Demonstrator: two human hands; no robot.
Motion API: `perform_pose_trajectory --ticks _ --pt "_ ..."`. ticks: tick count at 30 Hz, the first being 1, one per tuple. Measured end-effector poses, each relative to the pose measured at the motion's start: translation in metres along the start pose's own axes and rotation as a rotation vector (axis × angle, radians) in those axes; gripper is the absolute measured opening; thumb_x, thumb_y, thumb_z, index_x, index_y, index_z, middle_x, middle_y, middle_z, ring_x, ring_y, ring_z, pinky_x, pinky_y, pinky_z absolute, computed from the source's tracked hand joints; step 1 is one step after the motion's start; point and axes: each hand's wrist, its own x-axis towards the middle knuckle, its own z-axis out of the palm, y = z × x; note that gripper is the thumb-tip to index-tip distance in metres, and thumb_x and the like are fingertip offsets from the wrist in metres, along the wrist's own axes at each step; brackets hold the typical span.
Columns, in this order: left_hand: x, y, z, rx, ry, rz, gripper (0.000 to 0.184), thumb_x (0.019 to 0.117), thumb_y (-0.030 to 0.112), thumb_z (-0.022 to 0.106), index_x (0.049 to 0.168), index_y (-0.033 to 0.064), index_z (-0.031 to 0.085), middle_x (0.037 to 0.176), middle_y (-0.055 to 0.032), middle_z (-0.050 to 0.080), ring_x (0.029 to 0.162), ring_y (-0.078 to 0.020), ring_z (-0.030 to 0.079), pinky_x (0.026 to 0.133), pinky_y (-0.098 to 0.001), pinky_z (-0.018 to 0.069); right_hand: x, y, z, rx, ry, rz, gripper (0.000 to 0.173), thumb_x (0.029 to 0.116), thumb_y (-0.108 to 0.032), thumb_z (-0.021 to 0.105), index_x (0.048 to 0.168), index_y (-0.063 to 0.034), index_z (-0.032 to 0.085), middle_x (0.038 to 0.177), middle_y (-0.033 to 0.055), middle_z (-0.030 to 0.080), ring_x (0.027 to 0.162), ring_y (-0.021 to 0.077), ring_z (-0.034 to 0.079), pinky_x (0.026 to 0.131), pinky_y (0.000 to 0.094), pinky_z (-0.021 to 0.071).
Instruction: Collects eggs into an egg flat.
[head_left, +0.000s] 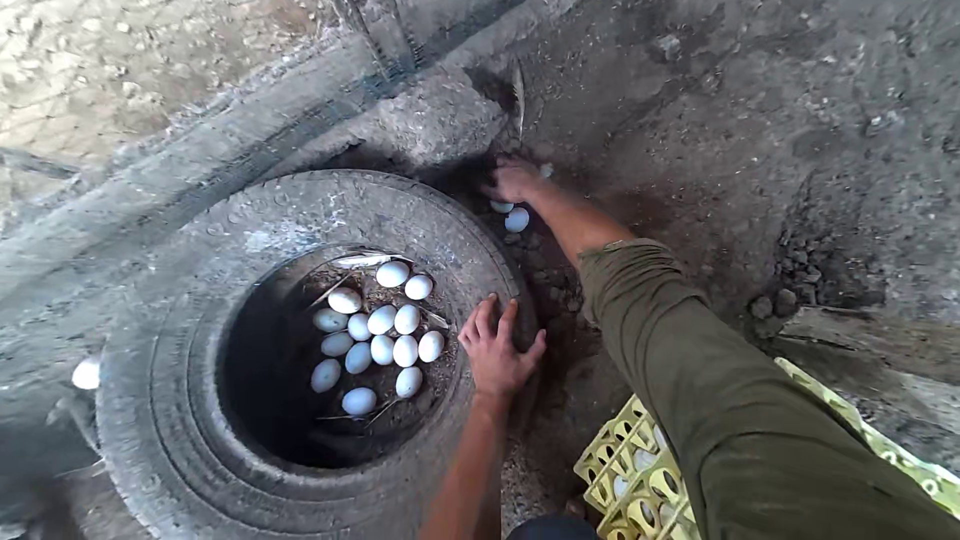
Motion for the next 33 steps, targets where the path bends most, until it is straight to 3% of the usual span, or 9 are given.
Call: perform_pose_trajectory --ticks 7,11,14,17,21,26,29,31,33 --pt "0.000 0.000 0.000 -0.006 -0.009 -0.009 0.070 0.0802 0.069 0.062 0.128 0.0188 0.070 0.138 -0.0213 0.059 0.124 -0.0405 0.055 0.100 -0.0574 0.0394 -0.028 0.017 -0.008 -0.085 -0.320 0.069 0.085 0.0909 -0.084 0.036 0.132 -0.0179 0.070 0.139 0.0172 0.063 0.136 0.0401 0.053 0.109 0.0713 0.0371" --pt "0.000 0.002 0.000 -0.003 -0.023 -0.016 0.071 0.0808 0.071 0.060 0.128 0.0188 0.070 0.139 -0.0218 0.058 0.124 -0.0420 0.055 0.100 -0.0586 0.0388 -0.071 0.027 -0.014 0.056 -0.459 0.031 0.077 0.0971 -0.073 0.046 0.131 -0.0075 0.068 0.135 0.0220 0.064 0.132 0.0406 0.056 0.108 0.0691 0.0377" --pt "0.000 0.002 0.000 -0.002 -0.019 -0.021 0.070 0.0813 0.070 0.060 0.128 0.0184 0.070 0.138 -0.0225 0.058 0.124 -0.0424 0.054 0.100 -0.0583 0.0387 -0.094 0.031 -0.016 0.221 -0.536 0.059 0.063 0.0959 -0.061 0.061 0.132 -0.0096 0.067 0.133 0.0216 0.063 0.128 0.0406 0.057 0.102 0.0710 0.0410" --pt "-0.001 0.001 0.000 -0.014 -0.035 -0.029 0.071 0.0812 0.069 0.060 0.127 0.0164 0.071 0.139 -0.0232 0.058 0.125 -0.0437 0.054 0.102 -0.0598 0.0376 -0.107 0.037 -0.011 0.098 -0.476 -0.056 0.062 0.0947 -0.059 0.065 0.136 -0.0123 0.063 0.141 0.0271 0.054 0.132 0.0454 0.051 0.104 0.0700 0.0393" --pt "-0.001 0.001 0.003 -0.002 -0.030 -0.024 0.071 0.0811 0.070 0.060 0.128 0.0172 0.070 0.140 -0.0234 0.057 0.126 -0.0430 0.053 0.102 -0.0594 0.0369 -0.126 0.026 0.015 0.111 -0.240 0.053 0.089 0.0807 -0.068 0.076 0.150 -0.0191 0.048 0.155 0.0299 0.035 0.122 0.0501 0.055 0.093 0.0680 0.0485" --pt "-0.001 0.003 -0.002 -0.023 -0.067 -0.052 0.071 0.0803 0.068 0.063 0.128 0.0153 0.071 0.140 -0.0247 0.057 0.126 -0.0469 0.053 0.102 -0.0629 0.0376 -0.139 0.007 0.059 0.118 0.001 0.158 0.074 0.0866 -0.067 0.066 0.149 -0.0320 0.050 0.160 0.0271 0.028 0.131 0.0537 0.046 0.087 0.0692 0.0493" --pt "0.000 0.003 -0.001 -0.020 -0.065 -0.052 0.072 0.0795 0.068 0.063 0.128 0.0159 0.071 0.141 -0.0238 0.057 0.127 -0.0464 0.053 0.103 -0.0623 0.0374 -0.125 0.013 0.057 0.150 -0.020 0.154 0.077 0.0817 -0.066 0.074 0.147 -0.0314 0.053 0.159 0.0290 0.027 0.125 0.0517 0.052 0.085 0.0647 0.0548" --pt "-0.001 0.003 0.000 -0.016 -0.063 -0.056 0.071 0.0792 0.068 0.063 0.128 0.0163 0.071 0.141 -0.0232 0.057 0.127 -0.0457 0.052 0.103 -0.0618 0.0371 -0.117 0.017 0.047 0.140 -0.094 0.123 0.078 0.0790 -0.063 0.078 0.146 -0.0288 0.055 0.157 0.0324 0.027 0.112 0.0499 0.060 0.083 0.0640 0.0550" --pt "-0.001 0.003 -0.001 -0.013 -0.063 -0.054 0.072 0.0799 0.068 0.063 0.129 0.0160 0.070 0.142 -0.0234 0.056 0.127 -0.0455 0.052 0.103 -0.0616 0.0370 -0.115 0.019 0.028 0.128 -0.191 0.101 0.078 0.0810 -0.060 0.078 0.147 -0.0274 0.054 0.155 0.0340 0.030 0.111 0.0496 0.061 0.086 0.0667 0.0527"
